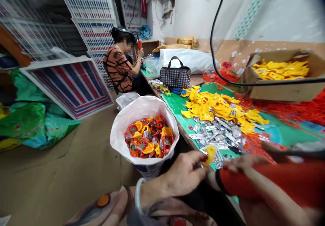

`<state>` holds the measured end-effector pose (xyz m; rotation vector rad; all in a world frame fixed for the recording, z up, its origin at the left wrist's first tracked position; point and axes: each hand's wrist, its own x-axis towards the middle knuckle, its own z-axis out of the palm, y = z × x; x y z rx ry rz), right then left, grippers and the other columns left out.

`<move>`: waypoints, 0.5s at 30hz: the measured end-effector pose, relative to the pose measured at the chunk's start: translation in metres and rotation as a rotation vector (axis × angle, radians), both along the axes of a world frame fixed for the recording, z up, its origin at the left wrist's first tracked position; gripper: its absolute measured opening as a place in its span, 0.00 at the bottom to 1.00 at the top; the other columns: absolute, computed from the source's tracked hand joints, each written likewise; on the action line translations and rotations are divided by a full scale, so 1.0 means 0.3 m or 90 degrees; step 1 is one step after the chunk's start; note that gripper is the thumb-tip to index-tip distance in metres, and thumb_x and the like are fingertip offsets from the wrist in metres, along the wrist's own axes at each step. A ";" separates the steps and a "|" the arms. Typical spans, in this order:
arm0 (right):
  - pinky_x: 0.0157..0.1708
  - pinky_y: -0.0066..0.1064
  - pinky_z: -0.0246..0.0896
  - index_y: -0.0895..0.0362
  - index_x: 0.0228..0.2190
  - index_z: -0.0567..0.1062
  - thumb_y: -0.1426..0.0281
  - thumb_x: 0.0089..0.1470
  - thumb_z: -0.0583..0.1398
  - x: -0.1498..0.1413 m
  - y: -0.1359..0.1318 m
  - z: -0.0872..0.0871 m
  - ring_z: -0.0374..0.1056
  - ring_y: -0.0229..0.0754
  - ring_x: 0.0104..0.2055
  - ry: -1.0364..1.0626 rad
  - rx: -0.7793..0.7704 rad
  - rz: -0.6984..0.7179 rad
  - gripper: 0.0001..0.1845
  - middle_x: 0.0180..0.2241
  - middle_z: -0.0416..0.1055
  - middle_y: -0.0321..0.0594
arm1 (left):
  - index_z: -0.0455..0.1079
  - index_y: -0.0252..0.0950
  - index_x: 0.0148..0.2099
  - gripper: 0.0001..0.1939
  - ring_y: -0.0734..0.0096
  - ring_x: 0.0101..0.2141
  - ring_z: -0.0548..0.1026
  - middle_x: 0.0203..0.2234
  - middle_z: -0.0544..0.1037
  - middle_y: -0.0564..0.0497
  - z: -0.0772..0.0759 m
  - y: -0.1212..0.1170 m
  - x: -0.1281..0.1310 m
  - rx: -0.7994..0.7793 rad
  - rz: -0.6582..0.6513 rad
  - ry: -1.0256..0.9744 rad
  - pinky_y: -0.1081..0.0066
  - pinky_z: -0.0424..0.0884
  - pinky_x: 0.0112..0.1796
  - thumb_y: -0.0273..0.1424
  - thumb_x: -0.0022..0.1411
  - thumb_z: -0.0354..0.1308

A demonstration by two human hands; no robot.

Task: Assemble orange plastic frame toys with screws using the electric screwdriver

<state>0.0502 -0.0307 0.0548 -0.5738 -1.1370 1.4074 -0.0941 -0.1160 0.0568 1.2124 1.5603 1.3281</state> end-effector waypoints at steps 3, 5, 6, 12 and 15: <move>0.26 0.33 0.69 0.54 0.36 0.74 0.74 0.30 0.72 -0.266 -0.004 0.184 0.67 0.37 0.22 0.107 -0.058 -0.011 0.26 0.22 0.71 0.30 | 0.74 0.35 0.51 0.16 0.63 0.37 0.74 0.38 0.79 0.47 0.048 -0.030 -0.150 0.033 0.152 0.087 0.72 0.67 0.38 0.31 0.62 0.55; 0.25 0.33 0.68 0.57 0.31 0.74 0.73 0.31 0.71 -0.407 0.014 0.243 0.66 0.37 0.21 0.116 -0.020 -0.016 0.20 0.21 0.71 0.29 | 0.73 0.34 0.52 0.17 0.62 0.40 0.74 0.42 0.79 0.46 0.054 -0.047 -0.259 0.046 0.324 0.206 0.70 0.66 0.43 0.32 0.62 0.55; 0.25 0.33 0.67 0.58 0.27 0.74 0.72 0.32 0.70 -0.461 0.029 0.252 0.67 0.37 0.21 0.107 0.002 -0.015 0.16 0.20 0.71 0.30 | 0.72 0.33 0.52 0.17 0.62 0.40 0.74 0.42 0.79 0.45 0.048 -0.052 -0.313 0.019 0.396 0.265 0.70 0.66 0.43 0.33 0.62 0.55; 0.23 0.32 0.67 0.58 0.21 0.71 0.72 0.35 0.68 -0.529 0.115 0.193 0.66 0.36 0.18 0.066 0.032 -0.022 0.10 0.19 0.70 0.29 | 0.72 0.33 0.44 0.10 0.61 0.31 0.75 0.27 0.77 0.49 -0.070 -0.029 -0.518 -0.114 0.389 0.355 0.66 0.67 0.37 0.27 0.60 0.54; 0.24 0.33 0.69 0.57 0.27 0.71 0.72 0.35 0.68 -0.424 0.140 0.167 0.68 0.38 0.20 0.053 0.032 -0.069 0.14 0.21 0.71 0.28 | 0.72 0.34 0.42 0.09 0.61 0.32 0.76 0.26 0.77 0.48 -0.104 -0.015 -0.483 -0.140 0.328 0.376 0.66 0.67 0.38 0.26 0.61 0.52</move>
